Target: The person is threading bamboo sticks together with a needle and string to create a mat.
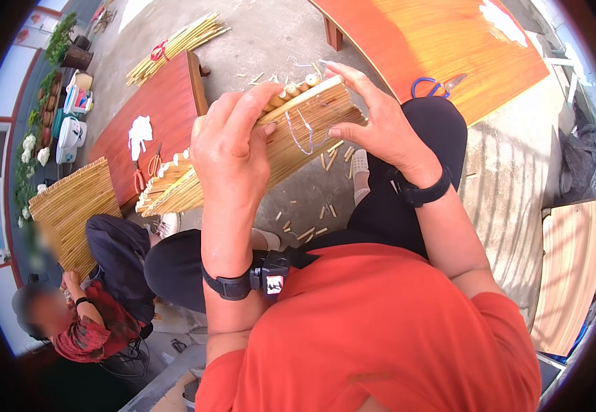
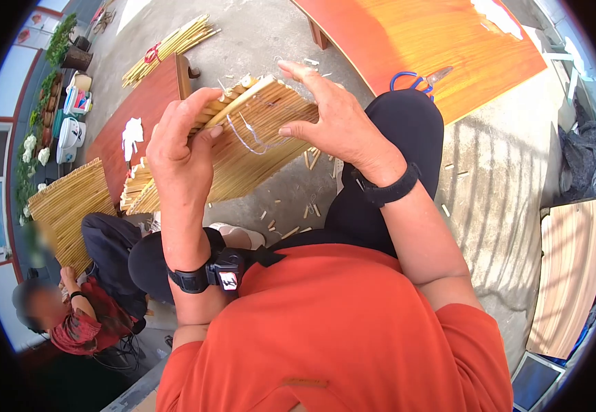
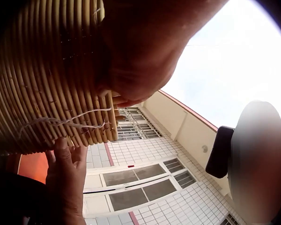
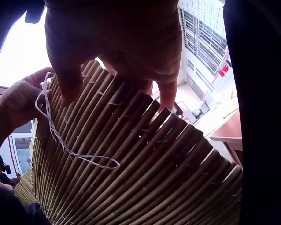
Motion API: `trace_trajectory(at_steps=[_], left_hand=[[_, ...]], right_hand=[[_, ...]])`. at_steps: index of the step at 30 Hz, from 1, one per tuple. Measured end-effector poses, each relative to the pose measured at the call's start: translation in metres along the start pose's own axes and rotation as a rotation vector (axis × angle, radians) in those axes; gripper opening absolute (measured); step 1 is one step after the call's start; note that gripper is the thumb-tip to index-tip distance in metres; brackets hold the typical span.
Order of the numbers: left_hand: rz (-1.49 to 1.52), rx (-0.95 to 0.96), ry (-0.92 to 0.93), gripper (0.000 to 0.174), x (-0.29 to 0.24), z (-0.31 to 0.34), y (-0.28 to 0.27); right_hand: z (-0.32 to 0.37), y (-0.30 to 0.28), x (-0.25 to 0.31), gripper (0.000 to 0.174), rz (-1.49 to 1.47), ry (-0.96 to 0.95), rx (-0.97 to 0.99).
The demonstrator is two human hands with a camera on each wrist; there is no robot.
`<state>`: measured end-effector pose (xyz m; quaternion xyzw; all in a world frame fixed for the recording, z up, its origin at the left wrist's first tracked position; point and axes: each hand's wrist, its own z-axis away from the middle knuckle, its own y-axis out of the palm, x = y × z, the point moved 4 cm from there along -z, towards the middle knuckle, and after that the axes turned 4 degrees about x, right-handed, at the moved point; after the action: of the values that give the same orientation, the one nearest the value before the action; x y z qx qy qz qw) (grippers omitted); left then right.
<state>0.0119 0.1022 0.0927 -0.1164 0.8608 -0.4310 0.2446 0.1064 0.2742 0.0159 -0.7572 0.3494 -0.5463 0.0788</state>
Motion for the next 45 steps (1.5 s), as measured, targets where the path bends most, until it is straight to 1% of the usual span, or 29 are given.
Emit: trace_trajectory(at_steps=[1, 2, 4, 5, 6, 7, 8, 9, 10, 12, 13, 14, 16, 18, 20, 21, 25, 26, 27, 30, 31, 32, 34, 35, 38, 39, 40, 43, 45], left_hand=[[0.117, -0.021, 0.061, 0.044, -0.008, -0.006, -0.009], [0.230, -0.044, 0.119, 0.045, -0.015, -0.011, -0.018], [0.196, -0.051, 0.155, 0.043, -0.023, -0.022, -0.028], [0.167, -0.039, 0.271, 0.043, -0.029, -0.029, -0.029], [0.137, -0.027, 0.393, 0.042, -0.033, -0.035, -0.029], [0.123, -0.038, 0.382, 0.042, -0.028, -0.044, -0.026], [0.103, -0.085, 0.493, 0.047, -0.027, -0.050, -0.023], [0.086, -0.128, 0.604, 0.053, -0.028, -0.050, -0.021], [0.082, -0.134, 0.599, 0.053, -0.032, -0.048, -0.013], [-0.082, -0.569, 0.279, 0.074, -0.031, -0.041, -0.004], [0.003, -0.469, 0.182, 0.100, -0.026, -0.031, 0.008], [0.027, -0.473, 0.198, 0.100, -0.026, -0.015, 0.020], [0.852, -0.187, -0.039, 0.119, -0.013, 0.009, 0.048], [1.274, -0.093, -0.386, 0.127, 0.013, 0.024, 0.042], [1.303, -0.258, -0.545, 0.118, 0.039, 0.032, 0.030], [1.284, -0.265, -0.546, 0.118, 0.043, 0.034, 0.026], [1.293, -0.493, -0.577, 0.100, 0.071, 0.042, 0.003], [1.284, -0.546, -0.559, 0.095, 0.083, 0.041, -0.001], [1.242, -0.633, -0.536, 0.080, 0.096, 0.042, -0.004], [1.210, -0.621, -0.581, 0.068, 0.118, 0.052, -0.013], [1.138, -0.610, -0.577, 0.049, 0.116, 0.053, -0.018], [1.137, -0.611, -0.584, 0.049, 0.121, 0.058, -0.017], [1.059, -0.581, -0.594, 0.035, 0.130, 0.063, -0.019], [1.047, -0.556, -0.589, 0.027, 0.130, 0.066, -0.019], [0.955, -0.507, -0.596, 0.030, 0.134, 0.072, -0.021], [0.940, -0.519, -0.592, 0.032, 0.135, 0.074, -0.021], [0.947, -0.521, -0.600, 0.032, 0.137, 0.077, -0.020], [0.935, -0.392, -0.522, 0.036, 0.133, 0.079, -0.023], [0.876, -0.362, -0.450, 0.038, 0.124, 0.077, -0.024]], right_hand=[[0.002, 0.002, -0.003, 0.069, -0.043, 0.104, 0.070], [0.003, -0.003, 0.000, 0.069, -0.052, 0.083, 0.087], [0.009, -0.021, -0.006, 0.054, -0.219, 0.315, -0.004], [0.015, -0.018, -0.009, 0.054, -0.227, 0.300, 0.017], [0.024, -0.017, -0.013, 0.046, -0.317, 0.207, -0.124], [0.028, -0.016, -0.014, 0.038, -0.406, 0.115, -0.266], [0.028, -0.010, -0.014, 0.038, -0.411, 0.105, -0.252], [0.030, -0.008, -0.012, 0.037, -0.472, 0.103, -0.391], [0.031, -0.006, -0.012, 0.035, -0.530, 0.104, -0.535], [0.023, 0.001, -0.006, 0.032, -0.603, 0.160, -0.588], [0.020, 0.008, -0.001, 0.033, -0.588, 0.188, -0.558], [0.019, 0.017, 0.002, 0.034, -0.571, 0.217, -0.534], [0.013, 0.041, 0.021, 0.046, -0.313, 0.106, -0.312], [0.009, 0.059, 0.040, 0.058, -0.129, -0.005, -0.140], [0.006, 0.073, 0.041, 0.062, -0.170, -0.028, -0.064], [0.002, 0.082, 0.043, 0.065, -0.202, -0.058, 0.015], [-0.015, 0.098, 0.051, 0.063, -0.269, -0.104, 0.040], [-0.020, 0.104, 0.050, 0.057, -0.438, -0.004, 0.144], [-0.022, 0.112, 0.050, 0.052, -0.602, 0.095, 0.254], [-0.028, 0.129, 0.052, 0.045, -0.590, 0.030, 0.408], [-0.029, 0.131, 0.051, 0.036, -0.636, 0.122, 0.428], [-0.029, 0.134, 0.050, 0.036, -0.638, 0.127, 0.433], [-0.034, 0.141, 0.041, 0.028, -0.808, 0.300, 0.426], [-0.039, 0.142, 0.041, 0.018, -0.833, 0.287, 0.369], [-0.062, 0.138, 0.046, 0.018, -0.864, 0.407, 0.377], [-0.071, 0.138, 0.050, 0.027, -0.869, 0.426, 0.345], [-0.079, 0.136, 0.053, 0.027, -0.862, 0.433, 0.349], [-0.099, 0.134, 0.070, 0.041, -0.885, 0.515, 0.388], [-0.105, 0.132, 0.083, 0.039, -0.801, 0.466, 0.404]])
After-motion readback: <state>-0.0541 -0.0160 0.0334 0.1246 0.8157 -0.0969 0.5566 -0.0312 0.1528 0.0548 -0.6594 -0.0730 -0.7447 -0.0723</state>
